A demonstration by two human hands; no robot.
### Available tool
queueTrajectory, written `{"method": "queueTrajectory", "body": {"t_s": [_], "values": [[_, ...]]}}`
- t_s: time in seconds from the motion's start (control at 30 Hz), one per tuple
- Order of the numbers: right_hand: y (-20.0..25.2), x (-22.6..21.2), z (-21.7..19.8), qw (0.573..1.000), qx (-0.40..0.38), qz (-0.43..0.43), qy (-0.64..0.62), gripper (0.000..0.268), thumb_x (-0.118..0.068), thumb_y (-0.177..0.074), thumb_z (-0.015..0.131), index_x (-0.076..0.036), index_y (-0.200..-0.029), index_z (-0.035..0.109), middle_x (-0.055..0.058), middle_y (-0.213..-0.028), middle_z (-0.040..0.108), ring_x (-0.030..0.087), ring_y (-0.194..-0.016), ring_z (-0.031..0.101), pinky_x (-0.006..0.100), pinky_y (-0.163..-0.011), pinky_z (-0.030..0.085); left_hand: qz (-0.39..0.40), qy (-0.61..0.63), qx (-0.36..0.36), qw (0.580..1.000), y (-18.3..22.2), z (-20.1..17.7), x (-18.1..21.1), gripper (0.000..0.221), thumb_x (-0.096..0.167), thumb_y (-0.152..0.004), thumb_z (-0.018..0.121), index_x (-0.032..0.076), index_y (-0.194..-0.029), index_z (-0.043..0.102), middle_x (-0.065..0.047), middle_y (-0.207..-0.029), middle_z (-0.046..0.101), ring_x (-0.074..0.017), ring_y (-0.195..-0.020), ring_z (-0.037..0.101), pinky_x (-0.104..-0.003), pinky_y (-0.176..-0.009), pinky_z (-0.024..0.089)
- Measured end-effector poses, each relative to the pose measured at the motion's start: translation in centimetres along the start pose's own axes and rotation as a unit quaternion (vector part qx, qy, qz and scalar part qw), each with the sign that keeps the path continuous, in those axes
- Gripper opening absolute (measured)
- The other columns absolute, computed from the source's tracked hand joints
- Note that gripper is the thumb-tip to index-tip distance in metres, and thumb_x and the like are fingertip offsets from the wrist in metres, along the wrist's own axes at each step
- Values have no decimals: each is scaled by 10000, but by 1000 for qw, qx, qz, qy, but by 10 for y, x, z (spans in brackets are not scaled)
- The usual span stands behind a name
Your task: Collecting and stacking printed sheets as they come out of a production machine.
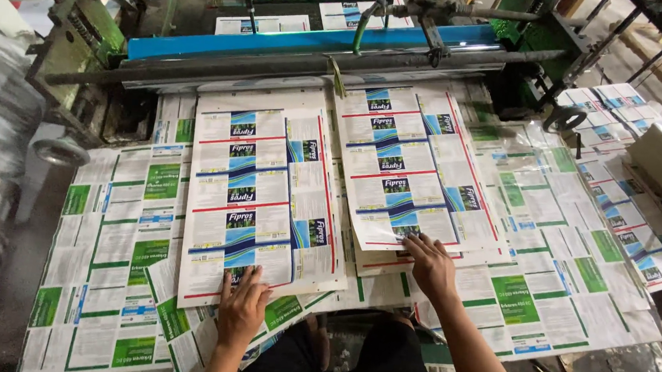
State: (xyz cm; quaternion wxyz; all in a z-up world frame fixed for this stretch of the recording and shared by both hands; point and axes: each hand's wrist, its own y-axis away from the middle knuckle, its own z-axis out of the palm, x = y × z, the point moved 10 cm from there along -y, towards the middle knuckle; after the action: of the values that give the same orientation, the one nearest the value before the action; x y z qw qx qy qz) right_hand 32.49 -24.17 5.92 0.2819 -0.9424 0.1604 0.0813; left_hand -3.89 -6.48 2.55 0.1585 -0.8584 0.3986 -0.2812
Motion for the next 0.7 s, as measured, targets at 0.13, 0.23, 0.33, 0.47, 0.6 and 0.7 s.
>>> {"method": "queueTrajectory", "body": {"t_s": [0.13, 0.23, 0.33, 0.47, 0.6, 0.7], "values": [[-22, 7, 16, 1000, -16, -11, 12, 363, 4, -850, 557, -91, -1153, 732, 81, -1291, 717, 296, -1253, 639, 479, -1005, 507, -15, -3, -11, 1000, -2, 1, -2, 164, 278, -948, 653, 119, -911, 653, -94, -1330, 692, -288, -1331, 588, -596, -1158, 358], [-39, 11, 27, 1000, -16, -23, 13, 380, 5, -844, 559, -92, -1173, 723, 79, -1310, 709, 298, -1271, 633, 483, -1012, 504, -18, -2, -8, 1000, -2, -1, -1, 171, 285, -952, 643, 118, -922, 657, -91, -1322, 697, -284, -1327, 591, -593, -1156, 360], [-56, 19, 43, 999, -17, -23, 18, 390, -8, -850, 567, -107, -1194, 722, 75, -1312, 707, 305, -1266, 632, 504, -1015, 494, -18, 2, -4, 1000, -1, 0, -3, 171, 288, -954, 638, 119, -934, 664, -87, -1318, 698, -280, -1321, 594, -591, -1157, 359], [-75, 39, 75, 998, -54, 7, 28, 419, -6, -879, 544, -144, -1239, 708, 70, -1391, 673, 307, -1321, 590, 509, -1048, 478, -23, 3, -15, 1000, -1, 4, -8, 166, 285, -951, 630, 127, -941, 678, -85, -1313, 699, -276, -1317, 591, -583, -1152, 353], [-88, 35, 84, 992, -110, 22, 52, 565, -20, -823, 559, -161, -1367, 622, 62, -1497, 577, 329, -1410, 502, 594, -1136, 385, -24, -10, -31, 999, -1, 7, -7, 176, 296, -955, 628, 130, -925, 680, -82, -1311, 700, -276, -1322, 587, -591, -1156, 343], [-79, 36, 99, 978, -178, 39, 99, 679, -46, -841, 558, -179, -1502, 476, 90, -1599, 414, 422, -1461, 361, 679, -1143, 268, -21, -8, -24, 999, -1, 6, -9, 196, 305, -961, 621, 120, -916, 671, -84, -1328, 697, -274, -1335, 586, -595, -1166, 341]]}}
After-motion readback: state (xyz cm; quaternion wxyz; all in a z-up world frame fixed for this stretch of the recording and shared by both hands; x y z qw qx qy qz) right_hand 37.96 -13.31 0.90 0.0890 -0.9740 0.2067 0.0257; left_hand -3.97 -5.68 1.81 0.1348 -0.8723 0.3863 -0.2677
